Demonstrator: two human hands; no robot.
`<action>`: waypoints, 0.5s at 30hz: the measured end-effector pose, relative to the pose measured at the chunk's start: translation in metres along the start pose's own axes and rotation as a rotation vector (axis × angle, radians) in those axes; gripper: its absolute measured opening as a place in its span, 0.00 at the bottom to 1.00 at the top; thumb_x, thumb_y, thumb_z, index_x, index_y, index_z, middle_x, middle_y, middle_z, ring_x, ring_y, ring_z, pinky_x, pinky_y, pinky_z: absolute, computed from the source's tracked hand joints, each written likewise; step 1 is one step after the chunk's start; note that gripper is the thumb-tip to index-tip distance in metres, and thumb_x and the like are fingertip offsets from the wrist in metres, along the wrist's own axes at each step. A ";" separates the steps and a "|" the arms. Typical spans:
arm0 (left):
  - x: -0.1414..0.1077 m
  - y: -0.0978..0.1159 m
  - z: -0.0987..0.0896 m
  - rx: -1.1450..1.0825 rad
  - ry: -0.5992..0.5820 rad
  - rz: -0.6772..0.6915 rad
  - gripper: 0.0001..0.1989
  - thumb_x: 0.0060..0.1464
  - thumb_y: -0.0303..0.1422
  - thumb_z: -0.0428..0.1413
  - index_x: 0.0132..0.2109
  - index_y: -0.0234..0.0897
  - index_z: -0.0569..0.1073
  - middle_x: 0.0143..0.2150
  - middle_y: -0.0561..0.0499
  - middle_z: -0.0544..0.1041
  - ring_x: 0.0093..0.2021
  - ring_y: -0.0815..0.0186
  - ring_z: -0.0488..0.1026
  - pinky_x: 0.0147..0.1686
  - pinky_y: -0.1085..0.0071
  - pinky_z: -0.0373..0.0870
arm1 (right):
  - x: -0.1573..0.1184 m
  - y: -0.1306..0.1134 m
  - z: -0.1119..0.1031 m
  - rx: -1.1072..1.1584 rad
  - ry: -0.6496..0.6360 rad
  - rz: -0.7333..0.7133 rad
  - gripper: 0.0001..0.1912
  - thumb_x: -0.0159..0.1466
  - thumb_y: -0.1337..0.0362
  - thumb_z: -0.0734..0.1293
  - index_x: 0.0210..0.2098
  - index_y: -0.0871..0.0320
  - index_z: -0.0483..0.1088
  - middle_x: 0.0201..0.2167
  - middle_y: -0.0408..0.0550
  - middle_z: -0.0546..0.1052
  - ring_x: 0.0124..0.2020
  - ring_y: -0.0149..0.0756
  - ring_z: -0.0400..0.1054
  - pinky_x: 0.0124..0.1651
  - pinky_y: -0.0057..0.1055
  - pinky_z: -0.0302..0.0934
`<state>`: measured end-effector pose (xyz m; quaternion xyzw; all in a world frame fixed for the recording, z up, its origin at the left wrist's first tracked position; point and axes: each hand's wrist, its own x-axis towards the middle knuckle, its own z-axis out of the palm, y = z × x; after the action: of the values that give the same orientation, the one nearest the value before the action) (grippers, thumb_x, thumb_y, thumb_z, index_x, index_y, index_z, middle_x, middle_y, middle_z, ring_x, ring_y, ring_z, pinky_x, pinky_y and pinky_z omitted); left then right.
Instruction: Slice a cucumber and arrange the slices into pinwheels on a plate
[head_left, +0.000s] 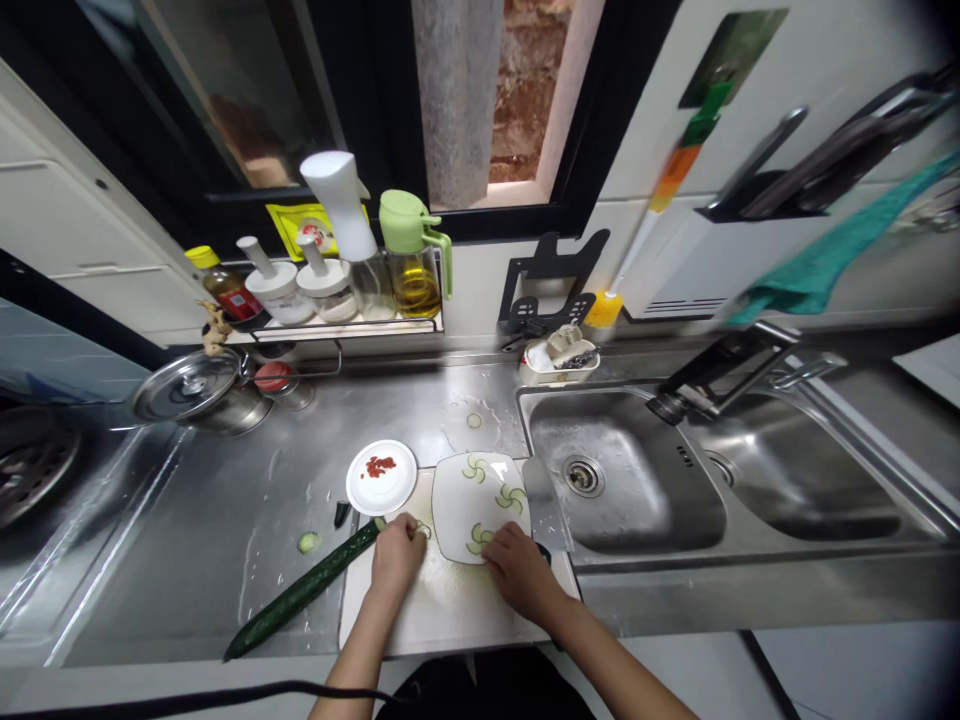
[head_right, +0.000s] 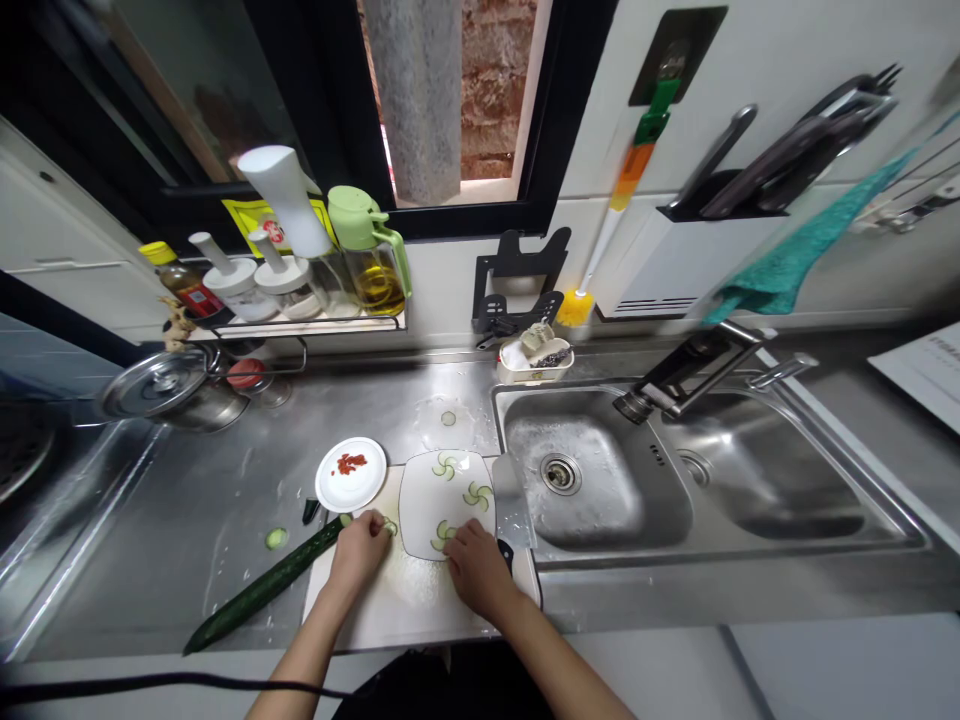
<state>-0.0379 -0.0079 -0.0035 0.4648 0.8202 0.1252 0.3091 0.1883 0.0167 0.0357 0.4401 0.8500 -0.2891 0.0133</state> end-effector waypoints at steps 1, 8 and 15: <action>0.001 0.000 -0.001 -0.005 -0.007 -0.006 0.02 0.47 0.27 0.54 0.30 0.37 0.70 0.25 0.52 0.73 0.28 0.67 0.69 0.31 0.74 0.58 | 0.000 -0.001 -0.001 -0.002 -0.003 0.000 0.10 0.62 0.70 0.59 0.35 0.57 0.71 0.37 0.49 0.72 0.44 0.40 0.60 0.42 0.33 0.54; 0.000 0.002 -0.004 -0.064 -0.014 0.032 0.05 0.46 0.25 0.53 0.25 0.36 0.69 0.24 0.53 0.71 0.27 0.69 0.66 0.30 0.75 0.57 | 0.001 -0.002 -0.001 0.003 -0.001 -0.011 0.10 0.61 0.71 0.59 0.35 0.58 0.71 0.37 0.50 0.72 0.45 0.40 0.60 0.43 0.34 0.54; -0.010 0.000 -0.017 -0.188 -0.112 0.163 0.02 0.45 0.28 0.53 0.27 0.37 0.69 0.23 0.56 0.69 0.25 0.72 0.63 0.29 0.76 0.57 | 0.017 -0.006 0.010 0.158 0.098 -0.081 0.09 0.60 0.72 0.59 0.34 0.59 0.71 0.33 0.48 0.72 0.42 0.39 0.61 0.47 0.35 0.55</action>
<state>-0.0449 -0.0151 0.0135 0.5054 0.7458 0.2001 0.3851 0.1714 0.0216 0.0254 0.4188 0.8413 -0.3336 -0.0749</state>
